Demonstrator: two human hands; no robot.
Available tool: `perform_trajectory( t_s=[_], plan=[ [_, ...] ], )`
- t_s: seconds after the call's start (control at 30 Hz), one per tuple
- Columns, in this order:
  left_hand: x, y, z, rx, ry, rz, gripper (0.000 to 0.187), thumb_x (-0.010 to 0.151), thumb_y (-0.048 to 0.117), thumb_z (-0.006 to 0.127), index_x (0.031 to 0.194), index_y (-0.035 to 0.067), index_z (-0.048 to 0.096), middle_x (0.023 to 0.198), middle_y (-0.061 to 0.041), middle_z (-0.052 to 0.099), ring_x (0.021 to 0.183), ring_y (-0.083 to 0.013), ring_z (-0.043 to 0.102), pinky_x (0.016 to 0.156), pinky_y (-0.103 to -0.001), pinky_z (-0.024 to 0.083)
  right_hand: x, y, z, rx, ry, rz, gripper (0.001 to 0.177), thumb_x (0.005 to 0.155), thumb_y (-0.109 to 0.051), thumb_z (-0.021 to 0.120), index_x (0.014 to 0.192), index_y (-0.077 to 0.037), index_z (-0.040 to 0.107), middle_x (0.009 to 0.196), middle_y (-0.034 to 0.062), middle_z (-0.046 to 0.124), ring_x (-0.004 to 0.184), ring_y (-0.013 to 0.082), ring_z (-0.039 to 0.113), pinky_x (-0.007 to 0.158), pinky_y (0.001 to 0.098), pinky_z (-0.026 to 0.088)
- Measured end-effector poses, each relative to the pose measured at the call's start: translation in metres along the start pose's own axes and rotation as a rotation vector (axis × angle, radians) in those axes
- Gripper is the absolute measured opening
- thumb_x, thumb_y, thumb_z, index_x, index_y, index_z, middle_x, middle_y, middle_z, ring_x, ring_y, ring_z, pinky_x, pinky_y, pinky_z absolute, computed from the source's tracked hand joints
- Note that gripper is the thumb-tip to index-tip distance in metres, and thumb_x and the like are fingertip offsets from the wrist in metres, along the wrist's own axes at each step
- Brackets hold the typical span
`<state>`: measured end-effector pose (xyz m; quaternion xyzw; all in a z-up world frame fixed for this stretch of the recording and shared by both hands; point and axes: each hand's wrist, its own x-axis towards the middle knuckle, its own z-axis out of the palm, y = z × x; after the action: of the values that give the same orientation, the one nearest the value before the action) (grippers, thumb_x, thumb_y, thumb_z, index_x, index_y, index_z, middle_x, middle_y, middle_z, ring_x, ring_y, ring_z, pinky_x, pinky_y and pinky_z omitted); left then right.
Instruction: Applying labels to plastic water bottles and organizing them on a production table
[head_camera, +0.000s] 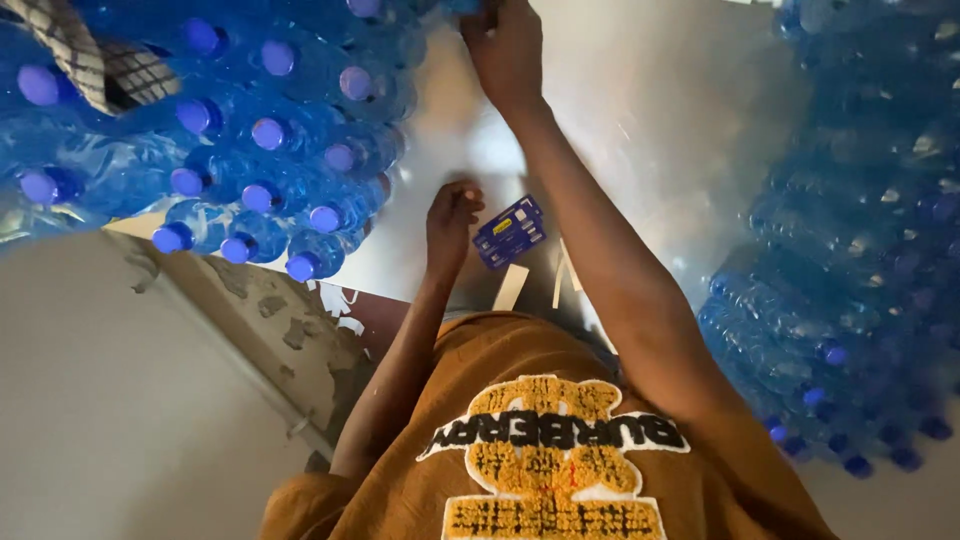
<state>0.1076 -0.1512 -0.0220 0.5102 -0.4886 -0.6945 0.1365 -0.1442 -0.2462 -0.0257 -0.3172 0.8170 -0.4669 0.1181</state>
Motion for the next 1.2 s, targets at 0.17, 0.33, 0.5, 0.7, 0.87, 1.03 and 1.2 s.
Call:
perform_trajectory(
  t_s=[0.17, 0.33, 0.5, 0.7, 0.87, 1.03, 1.2],
  plan=[
    [-0.002, 0.015, -0.007, 0.147, -0.036, 0.076, 0.028, 0.106, 0.037, 0.063, 0.12, 0.016, 0.073, 0.104, -0.001, 0.077, 0.094, -0.0157, 0.071, 0.075, -0.032, 0.056, -0.103, 0.036, -0.079, -0.107, -0.255, -0.013, 0.009, 0.102, -0.018, 0.073, 0.109, -0.014, 0.076, 0.116, 0.0077, 0.083, 0.108, 0.0322, 0.078, 0.086, 0.0438, 0.059],
    [-0.007, 0.012, -0.002, 0.014, -0.093, 0.073, 0.024, 0.115, 0.025, 0.065, 0.126, 0.006, 0.072, 0.106, -0.009, 0.07, 0.098, -0.0194, 0.068, 0.085, -0.034, 0.056, -0.217, 0.054, -0.127, -0.241, -0.431, 0.244, 0.034, 0.092, -0.031, 0.088, 0.115, -0.011, 0.074, 0.114, 0.0194, 0.073, 0.114, 0.0506, 0.072, 0.097, 0.0655, 0.06],
    [-0.011, 0.013, 0.008, 0.069, -0.155, 0.125, 0.019, 0.116, 0.021, 0.062, 0.125, 0.007, 0.072, 0.106, -0.009, 0.07, 0.099, -0.0208, 0.069, 0.086, -0.036, 0.056, -0.258, 0.048, -0.132, -0.459, -0.372, 0.231, 0.038, 0.083, -0.037, 0.092, 0.093, -0.013, 0.064, 0.105, 0.0147, 0.069, 0.104, 0.0464, 0.073, 0.086, 0.0621, 0.062],
    [-0.032, 0.03, 0.01, 0.125, -0.154, 0.18, 0.023, 0.114, 0.021, 0.062, 0.125, 0.004, 0.074, 0.109, -0.015, 0.073, 0.1, -0.0237, 0.071, 0.088, -0.038, 0.056, -0.278, 0.099, -0.112, -0.43, -0.254, 0.145, 0.016, 0.094, -0.032, 0.082, 0.096, -0.02, 0.07, 0.097, 0.0044, 0.07, 0.103, 0.0384, 0.073, 0.084, 0.0585, 0.062],
    [-0.03, 0.027, 0.007, 0.556, -0.196, 0.267, 0.025, 0.111, 0.022, 0.068, 0.127, 0.005, 0.076, 0.116, -0.025, 0.078, 0.118, -0.046, 0.076, 0.097, -0.059, 0.058, -0.281, 0.084, -0.114, -0.457, -0.224, 0.197, 0.018, 0.107, -0.029, 0.065, 0.104, -0.014, 0.074, 0.102, 0.0085, 0.069, 0.104, 0.0389, 0.072, 0.084, 0.0585, 0.064],
    [-0.009, -0.008, 0.027, 1.155, -0.264, 0.385, 0.039, 0.093, 0.028, 0.08, 0.126, 0.008, 0.074, 0.122, -0.022, 0.073, 0.118, -0.0476, 0.072, 0.099, -0.061, 0.059, -0.274, 0.084, -0.107, -0.389, -0.251, 0.207, 0.037, 0.095, -0.04, 0.082, 0.12, -0.015, 0.073, 0.111, 0.0088, 0.065, 0.112, 0.041, 0.068, 0.091, 0.0622, 0.06],
    [0.013, -0.039, 0.03, 1.167, -0.183, 0.408, 0.021, 0.094, 0.023, 0.073, 0.105, 0.008, 0.08, 0.101, -0.02, 0.075, 0.103, -0.0456, 0.076, 0.088, -0.058, 0.06, -0.267, 0.088, -0.1, -0.445, -0.235, 0.157, 0.038, 0.087, -0.042, 0.088, 0.111, -0.021, 0.068, 0.107, 0.0023, 0.061, 0.11, 0.0371, 0.067, 0.093, 0.0634, 0.054]
  ],
)
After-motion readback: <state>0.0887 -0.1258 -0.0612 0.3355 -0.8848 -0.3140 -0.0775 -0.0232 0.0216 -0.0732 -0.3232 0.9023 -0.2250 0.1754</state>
